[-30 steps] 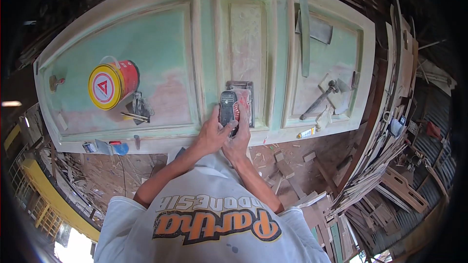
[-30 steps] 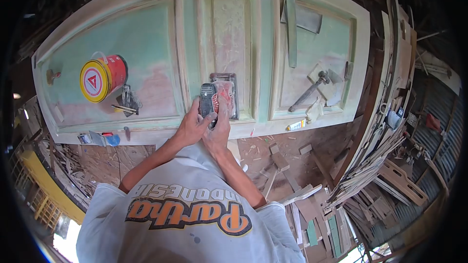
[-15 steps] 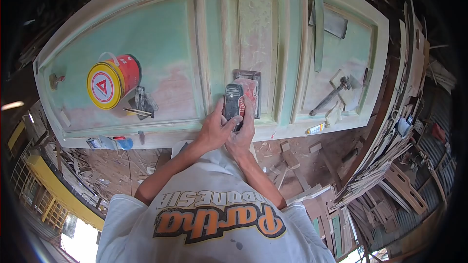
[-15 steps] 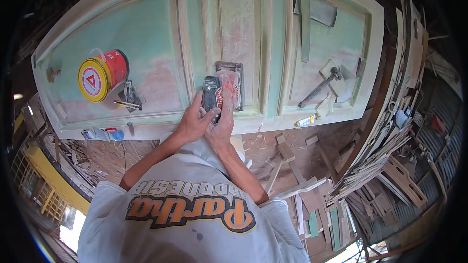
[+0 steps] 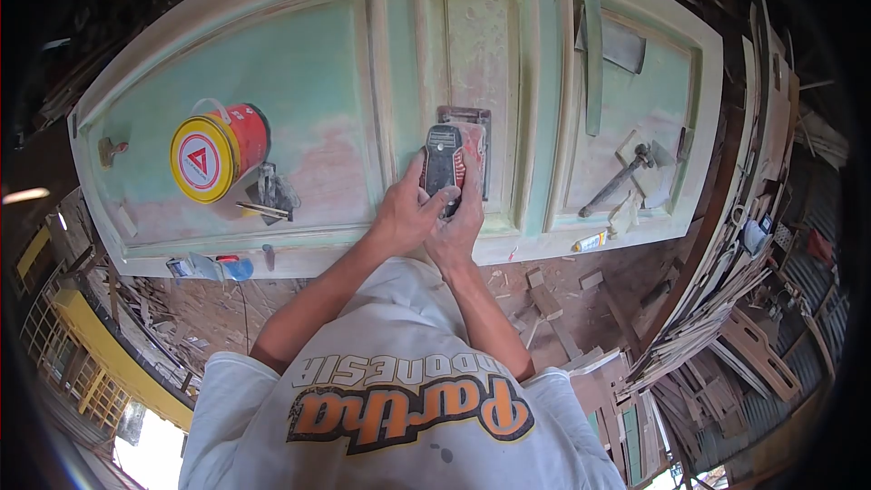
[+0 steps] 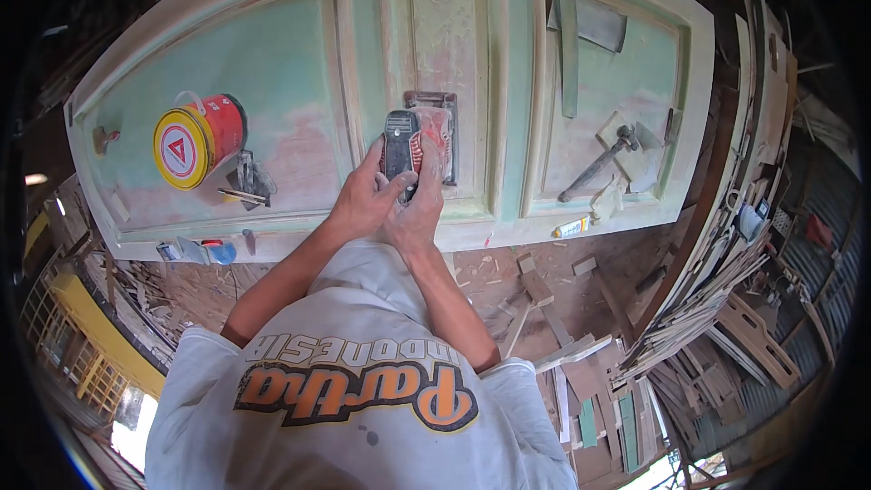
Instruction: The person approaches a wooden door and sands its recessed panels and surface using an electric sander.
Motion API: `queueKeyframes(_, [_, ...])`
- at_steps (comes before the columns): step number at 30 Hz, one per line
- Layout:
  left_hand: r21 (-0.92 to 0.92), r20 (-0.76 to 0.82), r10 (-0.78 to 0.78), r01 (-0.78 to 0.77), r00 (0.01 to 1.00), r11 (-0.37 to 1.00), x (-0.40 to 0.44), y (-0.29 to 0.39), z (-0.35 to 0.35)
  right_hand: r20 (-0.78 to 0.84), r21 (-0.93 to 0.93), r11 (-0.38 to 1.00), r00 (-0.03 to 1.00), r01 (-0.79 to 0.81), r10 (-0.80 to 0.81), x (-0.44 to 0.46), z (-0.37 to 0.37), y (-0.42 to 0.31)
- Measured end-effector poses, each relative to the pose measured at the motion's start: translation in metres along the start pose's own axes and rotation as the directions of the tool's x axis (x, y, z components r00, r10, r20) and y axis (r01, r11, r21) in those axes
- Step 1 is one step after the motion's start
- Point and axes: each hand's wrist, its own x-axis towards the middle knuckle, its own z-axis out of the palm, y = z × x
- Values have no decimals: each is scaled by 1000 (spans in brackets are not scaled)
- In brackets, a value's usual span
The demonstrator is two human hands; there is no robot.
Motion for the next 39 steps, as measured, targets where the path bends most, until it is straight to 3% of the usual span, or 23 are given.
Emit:
queueKeyframes(7, [57,27,-66,64,997,996,31,20,-17,-2,-18,1000,1000,13,-13,32,10,-3])
queueKeyframes(9, [30,-34,81,-80,996,996,42,19,-18,-18,-32,999,1000,13,-14,42,14,-6])
queueKeyframes(17, [23,-12,83,-82,997,996,82,37,-39,-57,29,999,998,24,-23,89,27,-19])
queueKeyframes(22, [25,-2,72,-72,997,997,110,47,-51,-119,36,991,985,131,-126,119,39,-19])
queueKeyframes(25, [14,-26,154,-154,988,988,125,57,-58,-133,13,987,979,158,-155,136,44,-17])
queueKeyframes(27, [-36,2,148,-148,989,988,133,69,-64,-140,21,987,978,158,-154,149,48,-16])
queueKeyframes(37, [63,-15,123,-121,992,991,182,109,-86,-151,26,993,982,117,-112,208,60,-24])
queueKeyframes(39, [-8,15,137,-137,990,991,186,119,-90,-144,34,993,984,109,-103,215,61,-27])
